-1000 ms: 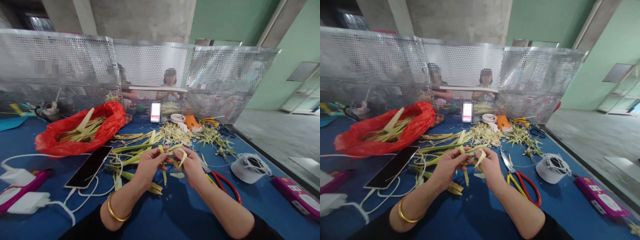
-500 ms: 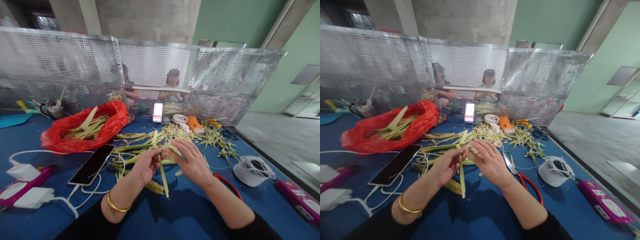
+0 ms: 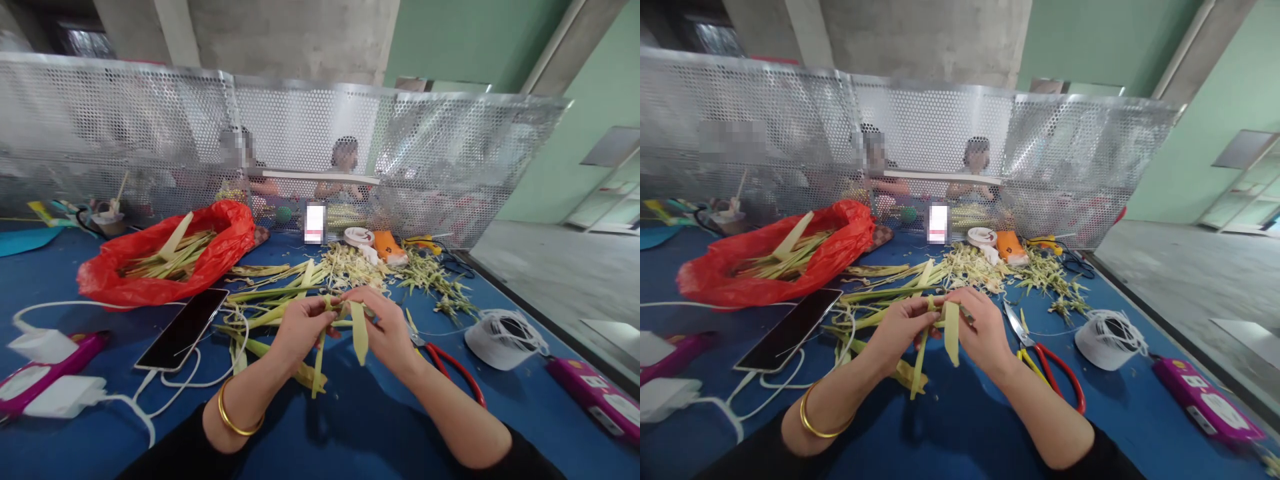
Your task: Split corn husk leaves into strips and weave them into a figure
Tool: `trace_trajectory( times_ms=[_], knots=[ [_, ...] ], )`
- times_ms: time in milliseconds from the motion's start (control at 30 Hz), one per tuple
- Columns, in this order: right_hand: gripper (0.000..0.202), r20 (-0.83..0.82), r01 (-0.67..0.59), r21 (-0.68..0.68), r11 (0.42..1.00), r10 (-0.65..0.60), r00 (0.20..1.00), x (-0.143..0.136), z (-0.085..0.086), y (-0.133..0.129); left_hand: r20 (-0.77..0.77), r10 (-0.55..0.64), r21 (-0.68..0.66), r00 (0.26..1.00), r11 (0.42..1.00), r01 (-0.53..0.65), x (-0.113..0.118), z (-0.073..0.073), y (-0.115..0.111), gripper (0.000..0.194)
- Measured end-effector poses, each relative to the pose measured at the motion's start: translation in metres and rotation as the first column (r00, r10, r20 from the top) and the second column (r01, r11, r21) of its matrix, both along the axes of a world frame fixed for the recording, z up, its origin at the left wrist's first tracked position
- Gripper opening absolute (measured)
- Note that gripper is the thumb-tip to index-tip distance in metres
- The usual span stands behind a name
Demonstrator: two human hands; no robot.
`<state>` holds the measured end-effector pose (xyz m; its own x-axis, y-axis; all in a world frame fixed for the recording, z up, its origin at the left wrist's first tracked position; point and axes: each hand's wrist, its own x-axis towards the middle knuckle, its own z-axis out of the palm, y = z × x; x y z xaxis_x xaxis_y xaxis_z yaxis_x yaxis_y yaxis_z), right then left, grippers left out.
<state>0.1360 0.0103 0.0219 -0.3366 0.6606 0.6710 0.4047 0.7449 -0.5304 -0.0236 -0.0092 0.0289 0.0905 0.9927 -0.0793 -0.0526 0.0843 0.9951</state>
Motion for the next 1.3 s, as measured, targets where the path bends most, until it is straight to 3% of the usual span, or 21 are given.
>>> trace_trajectory(
  times_ms=[100, 200, 300, 500, 600, 733, 833, 933, 1000, 1067, 1167, 1233, 1300],
  knots=[
    [0.015, 0.022, 0.182, -0.172, 0.968, -0.181, 0.983, -0.002, -0.007, 0.003, -0.019, -0.140, -0.015, 0.990, 0.990, 0.140, 0.002, 0.001, -0.002, 0.024],
    [0.020, 0.105, 0.308, -0.232, 0.923, -0.292, 0.951, -0.004, -0.013, 0.005, 0.008, -0.167, -0.014, 0.986, 0.986, 0.167, 0.004, 0.000, -0.004, 0.028],
    [0.024, 0.134, 0.314, -0.305, 0.899, -0.286, 0.949, -0.006, -0.017, 0.005, -0.008, -0.121, -0.022, 0.993, 0.992, 0.120, 0.006, -0.003, -0.005, 0.031],
    [0.020, 0.027, 0.195, -0.392, 0.899, -0.201, 0.979, -0.004, -0.014, 0.007, 0.002, 0.059, -0.021, 0.998, 0.998, -0.059, 0.008, -0.008, -0.002, 0.026],
    [0.013, 0.013, 0.176, -0.297, 0.938, -0.181, 0.983, -0.001, -0.007, 0.006, 0.112, 0.153, -0.072, 0.982, 0.987, -0.146, 0.004, -0.009, 0.003, 0.028],
    [0.012, 0.143, 0.163, 0.056, 0.985, -0.170, 0.975, -0.004, -0.003, -0.001, 0.198, 0.241, -0.081, 0.950, 0.970, -0.229, -0.001, -0.011, 0.008, 0.028],
    [0.013, 0.280, 0.003, 0.133, 0.991, -0.040, 0.959, -0.009, -0.004, -0.009, 0.207, 0.237, -0.088, 0.949, 0.971, -0.223, -0.002, -0.013, 0.009, 0.026],
    [0.018, 0.184, -0.074, -0.015, 0.997, 0.076, 0.980, -0.007, -0.002, -0.011, 0.222, 0.207, -0.109, 0.953, 0.976, -0.187, -0.003, -0.011, 0.009, 0.026],
    [0.027, -0.024, -0.007, -0.187, 0.982, 0.002, 1.000, -0.002, 0.002, -0.007, 0.216, 0.183, -0.108, 0.959, 0.981, -0.163, -0.003, -0.009, 0.008, 0.028],
    [0.031, -0.185, 0.031, -0.390, 0.920, -0.111, 0.976, 0.004, 0.006, 0.000, 0.174, 0.145, -0.092, 0.974, 0.987, -0.131, -0.003, -0.005, 0.006, 0.031],
    [0.032, -0.242, -0.071, -0.645, 0.761, -0.115, 0.964, 0.008, 0.009, 0.010, 0.073, 0.047, -0.079, 0.996, 0.996, -0.041, -0.002, -0.001, 0.003, 0.031],
    [0.028, -0.277, -0.135, -0.703, 0.699, -0.093, 0.956, 0.007, 0.006, 0.013, 0.005, -0.026, -0.085, 1.000, 0.996, 0.026, -0.001, -0.001, 0.001, 0.028],
    [0.022, -0.335, -0.143, -0.661, 0.737, -0.119, 0.934, 0.003, 0.001, 0.013, -0.044, -0.094, -0.096, 0.995, 0.991, 0.089, 0.000, -0.002, -0.001, 0.029]
  ],
)
